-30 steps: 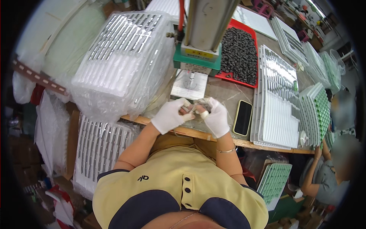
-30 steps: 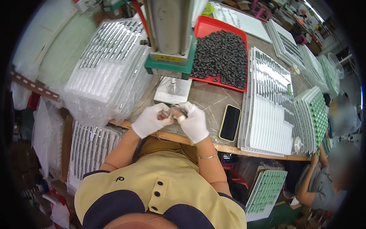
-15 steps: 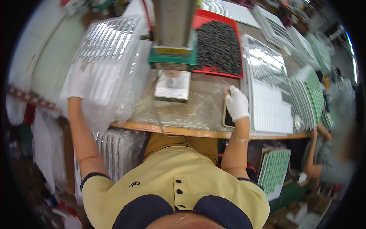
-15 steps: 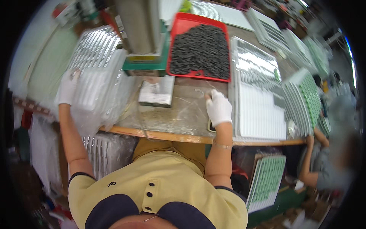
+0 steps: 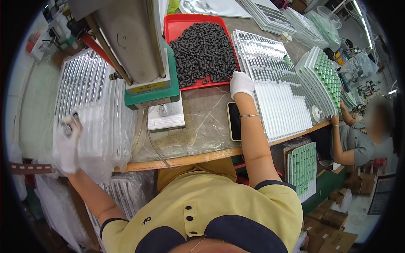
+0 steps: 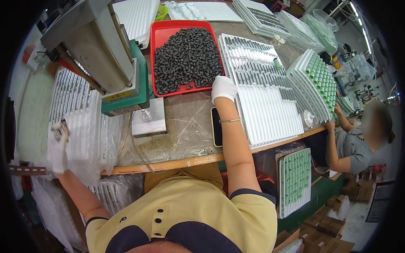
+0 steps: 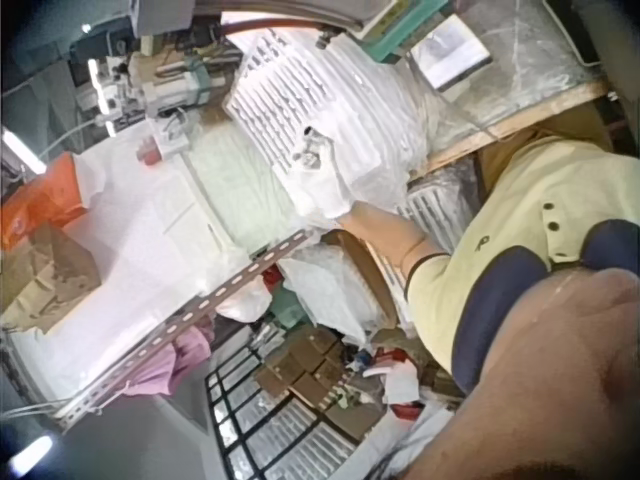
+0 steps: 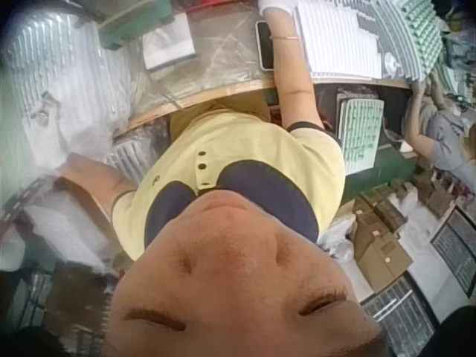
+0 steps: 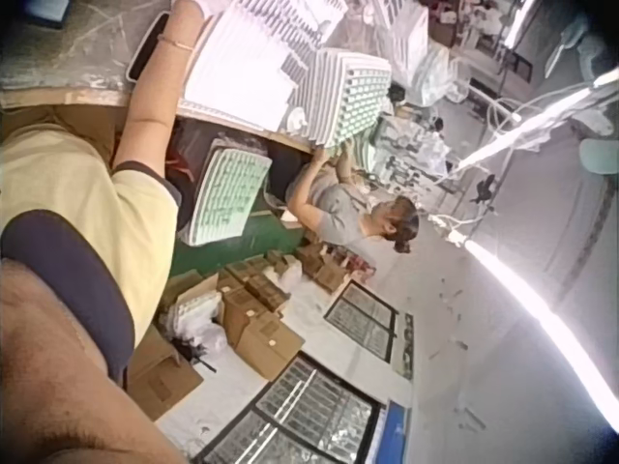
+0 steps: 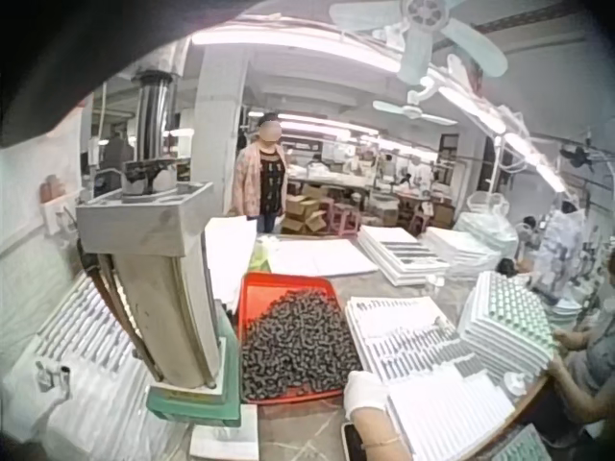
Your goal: Manually assemble small metal and plastic components using an arbor press and hand placement.
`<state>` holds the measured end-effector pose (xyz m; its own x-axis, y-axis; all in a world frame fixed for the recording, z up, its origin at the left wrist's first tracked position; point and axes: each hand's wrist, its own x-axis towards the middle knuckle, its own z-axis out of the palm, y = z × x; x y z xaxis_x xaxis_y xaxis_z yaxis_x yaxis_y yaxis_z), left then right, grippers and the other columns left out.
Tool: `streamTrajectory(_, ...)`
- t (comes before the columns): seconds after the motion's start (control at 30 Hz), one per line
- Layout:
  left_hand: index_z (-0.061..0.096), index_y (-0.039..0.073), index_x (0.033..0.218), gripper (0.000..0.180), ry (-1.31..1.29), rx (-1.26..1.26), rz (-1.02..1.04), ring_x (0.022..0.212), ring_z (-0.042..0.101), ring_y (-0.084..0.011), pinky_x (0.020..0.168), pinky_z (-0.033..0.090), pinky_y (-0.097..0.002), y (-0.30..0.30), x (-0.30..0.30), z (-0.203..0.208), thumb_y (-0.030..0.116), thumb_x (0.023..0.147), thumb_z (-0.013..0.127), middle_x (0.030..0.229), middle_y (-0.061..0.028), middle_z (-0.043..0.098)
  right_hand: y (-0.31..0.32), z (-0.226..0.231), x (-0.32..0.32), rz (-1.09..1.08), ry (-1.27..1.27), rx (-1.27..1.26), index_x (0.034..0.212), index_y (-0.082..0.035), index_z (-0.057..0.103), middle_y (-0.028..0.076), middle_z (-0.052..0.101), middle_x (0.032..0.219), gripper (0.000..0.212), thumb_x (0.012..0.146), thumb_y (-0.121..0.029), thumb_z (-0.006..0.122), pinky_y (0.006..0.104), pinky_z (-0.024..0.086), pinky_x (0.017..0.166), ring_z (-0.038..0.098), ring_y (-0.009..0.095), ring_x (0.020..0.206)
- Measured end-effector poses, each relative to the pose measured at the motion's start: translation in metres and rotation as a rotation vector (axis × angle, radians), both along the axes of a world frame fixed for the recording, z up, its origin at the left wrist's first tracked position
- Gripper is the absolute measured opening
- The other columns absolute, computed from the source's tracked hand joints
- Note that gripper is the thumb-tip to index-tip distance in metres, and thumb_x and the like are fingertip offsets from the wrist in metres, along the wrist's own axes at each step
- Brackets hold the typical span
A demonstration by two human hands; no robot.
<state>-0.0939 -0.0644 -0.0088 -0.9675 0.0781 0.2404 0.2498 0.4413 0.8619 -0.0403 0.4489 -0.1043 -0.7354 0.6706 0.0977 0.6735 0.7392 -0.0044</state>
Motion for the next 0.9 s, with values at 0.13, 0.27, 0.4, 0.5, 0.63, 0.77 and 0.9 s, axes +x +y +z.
streamTrajectory(0.13,0.055,0.007,0.092,0.016,-0.140,0.109,-0.256,0.075,0.050,-0.0078,0.065,0.042,-0.0210,0.051,0.061,-0.001,0.005,0.078,0.063,0.086,-0.0018,0.053,0.005,0.003,-0.006,-0.075,0.023,-0.081,0.093,-0.015,0.069,0.014,0.067,0.097,0.018,0.085,-0.016,0.052,0.0419,0.052,0.075,0.065,0.032,0.091)
streamTrajectory(0.27,0.060,0.003,0.091,0.021,-0.168,0.213,-0.531,0.072,0.051,-0.0101,0.066,0.042,-0.0239,0.117,0.073,-0.030,0.003,0.073,0.070,0.088,-0.0042,0.053,0.010,0.005,-0.010,-0.074,-0.212,-0.128,0.096,-0.015,0.070,0.015,0.067,0.099,0.021,0.084,-0.016,0.052,0.0403,0.052,0.079,0.065,0.033,0.094)
streamTrajectory(0.4,0.063,0.002,0.091,0.020,-0.206,0.094,-0.413,0.074,0.055,-0.0116,0.067,0.045,-0.0246,0.179,0.076,-0.075,0.008,0.074,0.072,0.086,-0.0046,0.061,-0.001,0.009,-0.003,-0.030,-0.027,-0.084,0.090,-0.014,0.073,0.011,0.069,0.095,0.017,0.078,-0.009,0.062,0.0375,0.053,0.076,0.066,0.029,0.093)
streamTrajectory(0.5,0.064,0.004,0.092,0.020,-0.128,0.050,-0.382,0.072,0.057,-0.0127,0.064,0.046,-0.0259,0.215,0.069,-0.095,0.010,0.075,0.072,0.085,-0.0056,0.062,-0.012,0.028,0.030,0.090,0.201,-0.309,0.091,-0.013,0.072,0.013,0.068,0.092,0.015,0.078,-0.012,0.064,0.0365,0.051,0.077,0.066,0.029,0.090)
streamTrajectory(0.63,0.065,0.007,0.091,0.020,-0.100,0.009,-0.415,0.069,0.057,-0.0159,0.062,0.046,-0.0281,0.254,0.069,-0.086,0.010,0.073,0.074,0.084,-0.0071,0.061,-0.049,0.061,0.091,0.473,0.431,-0.603,0.089,-0.008,0.070,0.014,0.067,0.087,0.012,0.078,-0.012,0.066,0.0348,0.050,0.073,0.063,0.029,0.081)
streamTrajectory(0.77,0.064,0.005,0.088,0.019,0.059,0.101,-0.491,0.068,0.052,-0.0141,0.063,0.044,-0.0269,0.278,0.074,-0.096,0.004,0.072,0.073,0.080,-0.0047,0.057,-0.059,0.062,0.110,0.552,0.411,-0.421,0.089,-0.007,0.069,0.013,0.066,0.085,0.013,0.077,-0.011,0.065,0.0365,0.049,0.073,0.062,0.030,0.080)
streamTrajectory(0.9,0.063,0.005,0.086,0.021,0.315,0.035,-0.538,0.068,0.055,-0.0210,0.063,0.044,-0.0293,0.298,0.089,-0.097,0.001,0.068,0.073,0.080,-0.0087,0.056,-0.063,0.074,0.121,0.618,0.094,-0.194,0.086,-0.011,0.068,0.014,0.066,0.091,0.013,0.080,-0.016,0.057,0.0413,0.052,0.073,0.064,0.032,0.084)
